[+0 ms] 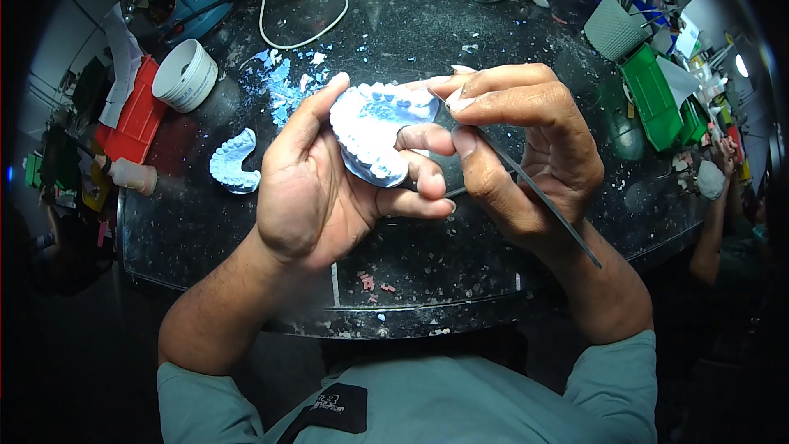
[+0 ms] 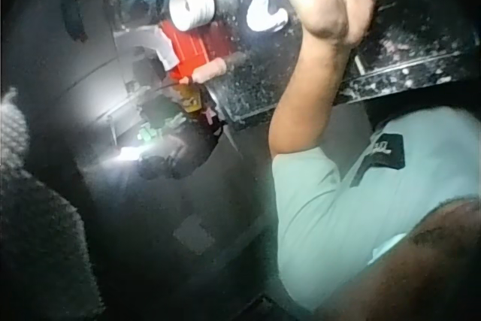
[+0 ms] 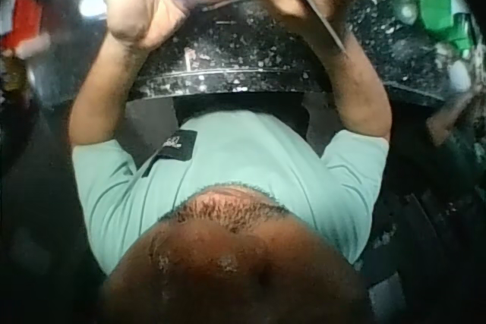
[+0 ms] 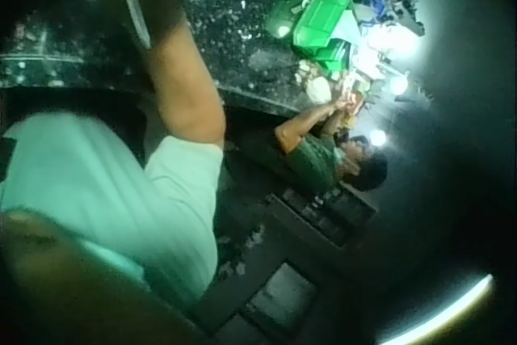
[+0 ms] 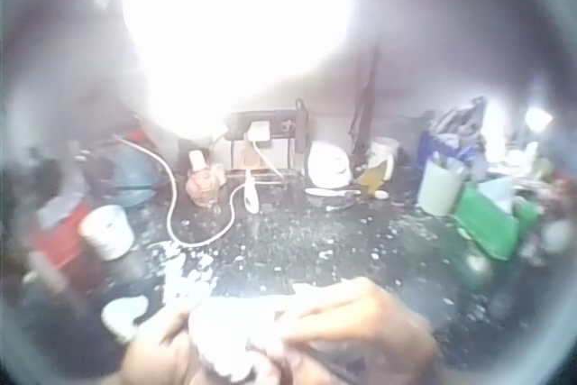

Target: Detailed carving and refining of a dental prosthesis model using handheld tools.

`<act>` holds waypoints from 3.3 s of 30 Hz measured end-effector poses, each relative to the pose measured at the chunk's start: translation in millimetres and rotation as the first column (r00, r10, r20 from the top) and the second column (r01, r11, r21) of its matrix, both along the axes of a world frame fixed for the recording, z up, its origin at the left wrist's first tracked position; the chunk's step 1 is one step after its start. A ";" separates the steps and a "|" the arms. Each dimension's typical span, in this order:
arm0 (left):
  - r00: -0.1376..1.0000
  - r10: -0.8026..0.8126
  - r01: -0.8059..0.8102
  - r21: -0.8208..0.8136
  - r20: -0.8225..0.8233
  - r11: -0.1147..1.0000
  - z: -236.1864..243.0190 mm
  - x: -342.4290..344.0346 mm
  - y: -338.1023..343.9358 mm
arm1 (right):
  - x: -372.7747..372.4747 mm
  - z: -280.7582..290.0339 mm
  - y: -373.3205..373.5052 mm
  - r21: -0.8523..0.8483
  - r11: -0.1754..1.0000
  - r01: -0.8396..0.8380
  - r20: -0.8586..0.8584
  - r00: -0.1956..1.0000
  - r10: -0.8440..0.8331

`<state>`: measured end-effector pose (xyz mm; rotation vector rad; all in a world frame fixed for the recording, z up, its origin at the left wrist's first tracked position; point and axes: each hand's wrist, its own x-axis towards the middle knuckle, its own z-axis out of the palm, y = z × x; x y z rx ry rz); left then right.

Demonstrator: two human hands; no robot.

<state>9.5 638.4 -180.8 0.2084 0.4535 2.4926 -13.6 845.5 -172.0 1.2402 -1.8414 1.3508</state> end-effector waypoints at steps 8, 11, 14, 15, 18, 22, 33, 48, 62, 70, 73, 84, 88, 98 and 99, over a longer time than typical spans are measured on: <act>0.999 0.050 -0.044 -0.331 0.009 0.943 17.5 3.3 5.7 | 2.3 -0.7 -0.9 -0.020 0.999 -0.049 0.004 0.999 0.049; 0.997 -0.030 0.011 -0.256 -0.072 0.967 6.7 0.4 2.4 | 0.7 -1.8 0.7 -0.002 0.999 -0.054 -0.008 0.999 0.054; 0.991 -0.080 0.058 -0.195 -0.104 0.979 5.3 1.0 0.5 | 1.6 -1.1 -0.3 -0.002 0.998 -0.058 -0.008 0.998 0.058; 0.992 -0.079 0.058 -0.194 -0.103 0.979 5.6 1.0 0.6 | 1.6 -1.2 -0.1 -0.001 0.998 -0.059 -0.007 0.998 0.059; 0.993 -0.095 0.080 -0.186 -0.071 0.979 8.6 1.8 1.4 | 1.5 -1.1 0.2 0.011 0.999 -0.050 -0.005 0.999 0.050; 0.993 -0.095 0.081 -0.184 -0.071 0.980 7.9 0.7 2.1 | 2.0 -0.5 0.8 0.018 0.999 -0.043 -0.005 0.999 0.043; 0.998 0.052 -0.055 -0.373 -0.017 0.926 8.5 2.8 7.1 | 5.0 -0.9 0.7 0.033 0.999 -0.022 0.016 1.000 0.021; 0.946 0.071 -0.210 -0.435 -0.315 0.876 0.4 -1.5 -5.8 | 5.4 0.8 -5.2 -0.344 0.929 -0.139 0.522 0.793 0.312; 0.944 0.271 -0.329 -0.530 -0.186 0.782 12.3 7.1 4.1 | 2.6 -6.5 -5.1 -0.303 0.944 -0.129 0.606 0.739 0.295; 0.891 0.346 -0.453 -0.617 -0.293 0.644 15.6 10.9 9.6 | 9.6 -6.6 -9.5 -0.324 0.930 -0.176 0.646 0.677 0.353; 0.886 0.367 -0.458 -0.662 -0.283 0.594 18.1 11.5 10.1 | 11.8 -6.0 -12.2 -0.334 0.927 -0.173 0.659 0.660 0.361; 0.837 0.387 -0.543 -0.680 -0.388 0.492 19.4 11.5 11.0 | 8.4 -12.7 -12.9 -0.245 0.935 -0.256 0.485 0.803 0.347; 0.794 0.476 -0.586 -0.681 -0.378 0.439 18.7 10.5 14.6 | 7.4 -10.3 -8.7 -0.063 0.974 -0.218 0.370 0.901 0.226; 0.478 0.712 -0.824 -0.543 -0.514 0.162 14.5 8.3 31.4 | -0.3 -9.5 -8.1 0.081 0.976 -0.202 0.072 0.978 0.197; 0.514 0.690 -0.805 -0.563 -0.509 0.185 13.2 8.5 28.8 | -1.1 -10.4 -8.4 0.080 0.976 -0.203 0.074 0.977 0.197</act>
